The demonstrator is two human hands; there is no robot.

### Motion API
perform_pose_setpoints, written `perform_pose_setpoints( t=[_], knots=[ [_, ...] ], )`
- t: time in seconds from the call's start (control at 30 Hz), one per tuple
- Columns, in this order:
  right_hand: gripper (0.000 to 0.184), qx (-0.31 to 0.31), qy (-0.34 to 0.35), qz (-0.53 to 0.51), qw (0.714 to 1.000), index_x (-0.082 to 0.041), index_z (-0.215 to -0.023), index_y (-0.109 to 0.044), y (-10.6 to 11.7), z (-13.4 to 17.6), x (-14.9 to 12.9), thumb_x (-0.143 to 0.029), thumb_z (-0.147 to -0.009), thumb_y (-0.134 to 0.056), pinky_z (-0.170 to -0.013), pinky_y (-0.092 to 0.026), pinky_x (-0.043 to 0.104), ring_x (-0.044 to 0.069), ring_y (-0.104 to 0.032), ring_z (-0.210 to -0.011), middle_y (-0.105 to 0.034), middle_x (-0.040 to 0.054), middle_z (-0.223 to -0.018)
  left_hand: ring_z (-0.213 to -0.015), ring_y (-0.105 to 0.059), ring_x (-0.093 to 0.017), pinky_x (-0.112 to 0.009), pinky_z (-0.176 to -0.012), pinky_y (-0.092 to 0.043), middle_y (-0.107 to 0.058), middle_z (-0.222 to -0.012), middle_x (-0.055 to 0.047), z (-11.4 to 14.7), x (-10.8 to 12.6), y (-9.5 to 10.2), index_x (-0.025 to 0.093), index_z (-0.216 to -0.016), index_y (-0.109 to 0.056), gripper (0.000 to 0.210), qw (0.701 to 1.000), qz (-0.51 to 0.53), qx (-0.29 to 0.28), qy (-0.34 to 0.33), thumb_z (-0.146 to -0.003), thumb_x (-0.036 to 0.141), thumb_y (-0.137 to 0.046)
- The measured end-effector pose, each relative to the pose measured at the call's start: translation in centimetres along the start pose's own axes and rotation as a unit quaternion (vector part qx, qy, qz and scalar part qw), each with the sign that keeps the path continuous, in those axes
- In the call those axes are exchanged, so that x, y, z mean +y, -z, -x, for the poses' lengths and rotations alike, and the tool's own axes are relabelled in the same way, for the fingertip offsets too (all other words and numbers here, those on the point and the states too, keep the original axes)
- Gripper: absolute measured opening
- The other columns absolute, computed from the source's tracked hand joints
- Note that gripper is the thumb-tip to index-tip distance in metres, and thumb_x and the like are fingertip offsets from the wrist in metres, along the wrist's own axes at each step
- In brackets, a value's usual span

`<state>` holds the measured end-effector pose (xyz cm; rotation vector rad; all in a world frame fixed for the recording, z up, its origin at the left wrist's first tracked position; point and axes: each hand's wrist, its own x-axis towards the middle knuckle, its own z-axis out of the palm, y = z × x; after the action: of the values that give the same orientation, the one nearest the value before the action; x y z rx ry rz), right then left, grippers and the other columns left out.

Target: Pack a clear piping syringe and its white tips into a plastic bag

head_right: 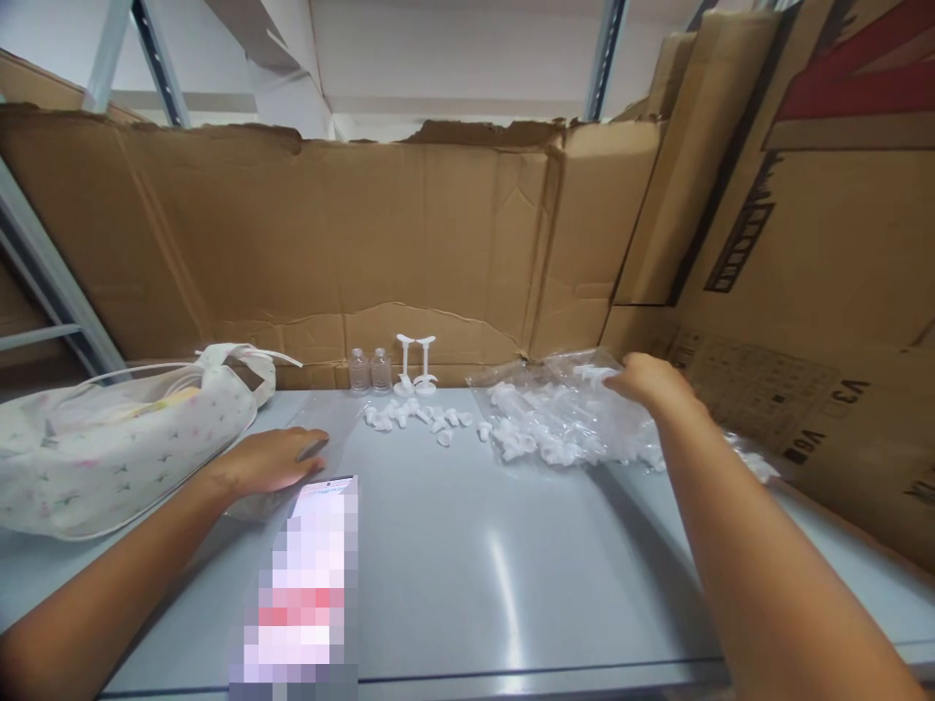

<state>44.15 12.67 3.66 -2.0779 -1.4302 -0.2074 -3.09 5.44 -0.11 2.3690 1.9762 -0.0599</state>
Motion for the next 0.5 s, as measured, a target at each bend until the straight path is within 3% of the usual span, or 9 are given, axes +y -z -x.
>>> perform_pose_setpoints(
  t=[0.1,0.17,0.33,0.43,0.5],
  knots=[
    [0.037,-0.033,0.052,0.046,0.997,-0.01,-0.099,-0.065,-0.3,0.6,-3.3,-0.031,-0.069,-0.065,-0.067,-0.04,0.036,0.033,-0.06,-0.092,-0.064,0.0249,-0.102,-0.108,-0.055,-0.035,-0.047,-0.081,-0.043,-0.056,-0.125,-0.014,-0.1,0.0,-0.2,0.024,-0.124,-0.051,0.048,1.0,-0.005,-0.004,0.005,-0.081,0.041,-0.041],
    [0.038,-0.057,0.113,0.056,0.99,-0.012,-0.104,-0.062,-0.8,1.4,-6.1,-0.036,-0.075,-0.058,-0.071,-0.042,0.035,0.031,-0.059,-0.097,-0.064,0.0197,-0.105,-0.107,-0.055,-0.034,-0.045,-0.081,-0.043,-0.056,-0.124,-0.014,0.0,0.1,-0.3,0.024,-0.124,-0.051,0.047,1.0,-0.003,-0.001,0.006,-0.081,0.041,-0.04],
    [0.029,-0.13,0.248,0.069,0.958,-0.017,-0.099,-0.064,-3.3,4.8,-12.4,-0.037,-0.082,-0.052,-0.072,-0.045,0.03,0.026,-0.062,-0.094,-0.067,0.0127,-0.1,-0.111,-0.052,-0.031,-0.042,-0.087,-0.041,-0.053,-0.127,-0.012,0.5,0.2,0.2,0.023,-0.126,-0.048,0.048,1.0,0.008,0.023,-0.003,-0.082,0.039,-0.039],
    [0.022,-0.175,0.285,0.092,0.938,-0.014,-0.088,-0.066,-5.3,6.6,-15.0,-0.032,-0.079,-0.059,-0.071,-0.046,0.034,0.027,-0.063,-0.087,-0.068,0.0145,-0.092,-0.113,-0.051,-0.03,-0.041,-0.089,-0.04,-0.052,-0.129,-0.012,0.8,0.5,0.5,0.022,-0.128,-0.046,0.048,0.999,0.013,0.037,-0.012,-0.084,0.039,-0.037],
    [0.022,-0.187,0.295,0.099,0.932,-0.014,-0.094,-0.064,-6.6,7.3,-16.2,-0.031,-0.083,-0.057,-0.075,-0.048,0.036,0.025,-0.062,-0.089,-0.066,0.0132,-0.097,-0.111,-0.052,-0.03,-0.04,-0.088,-0.04,-0.054,-0.127,-0.011,0.8,0.5,0.5,0.022,-0.127,-0.047,0.047,0.999,0.013,0.038,-0.019,-0.084,0.038,-0.037]
  ],
)
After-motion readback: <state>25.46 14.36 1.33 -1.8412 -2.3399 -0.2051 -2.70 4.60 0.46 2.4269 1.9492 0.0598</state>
